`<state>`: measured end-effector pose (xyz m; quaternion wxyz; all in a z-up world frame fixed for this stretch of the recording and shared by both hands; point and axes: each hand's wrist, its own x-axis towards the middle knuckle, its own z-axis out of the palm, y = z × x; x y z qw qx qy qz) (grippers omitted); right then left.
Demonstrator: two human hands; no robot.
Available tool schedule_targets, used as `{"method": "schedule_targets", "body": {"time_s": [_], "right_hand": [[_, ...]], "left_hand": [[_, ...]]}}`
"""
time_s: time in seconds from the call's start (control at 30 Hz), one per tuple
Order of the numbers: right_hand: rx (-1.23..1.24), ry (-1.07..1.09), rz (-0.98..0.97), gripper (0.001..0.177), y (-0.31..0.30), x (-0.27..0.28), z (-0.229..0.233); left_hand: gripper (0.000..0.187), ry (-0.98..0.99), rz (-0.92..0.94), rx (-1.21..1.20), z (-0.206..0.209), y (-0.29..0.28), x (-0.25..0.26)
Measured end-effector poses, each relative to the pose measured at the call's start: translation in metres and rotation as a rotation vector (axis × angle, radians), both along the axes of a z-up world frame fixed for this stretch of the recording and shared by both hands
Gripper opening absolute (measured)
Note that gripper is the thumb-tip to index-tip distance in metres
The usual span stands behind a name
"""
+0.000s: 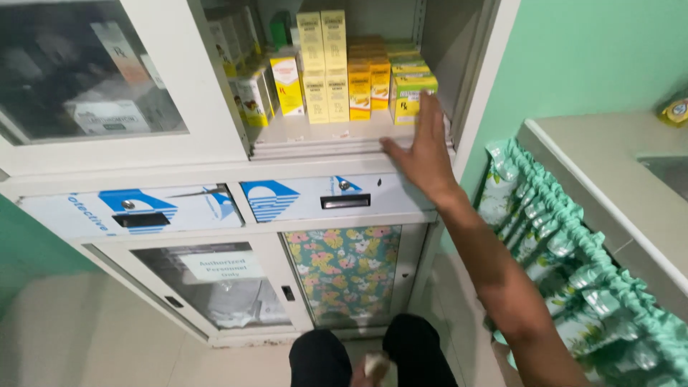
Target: The person sits on the floor and wipes a green medicine box with a white cloth, then places it back on a shelf. They then pick up an orange medicine box, wipe it with the cloth, and return it to the shelf.
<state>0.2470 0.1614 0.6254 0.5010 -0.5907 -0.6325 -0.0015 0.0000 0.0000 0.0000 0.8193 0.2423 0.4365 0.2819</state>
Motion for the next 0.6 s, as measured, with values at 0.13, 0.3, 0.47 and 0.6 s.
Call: {"method": "schedule_targets", "body": {"time_s": [0.13,0.3,0.47,0.6], "right_hand": [[0.308,-0.17,0.153,0.081,-0.088,-0.033,-0.021],[-0.024,-0.099,0.216,0.087,-0.163,-0.031,-0.056],[-0.112,-0.031,0.103,0.08,-0.226,-0.022,-0.074],[-0.199,0.098,-0.077,0.08,-0.265,-0.013,-0.082]], "left_hand": [[0.039,0.254,-0.001,0.426,0.333,-0.02,0.007],[0.041,0.056,0.072,0.75,0.376,0.002,0.024],[0.044,-0.062,-0.03,0.849,0.443,0.0,0.056],[0.042,-0.232,-0.153,0.862,0.462,-0.006,0.095]]}}
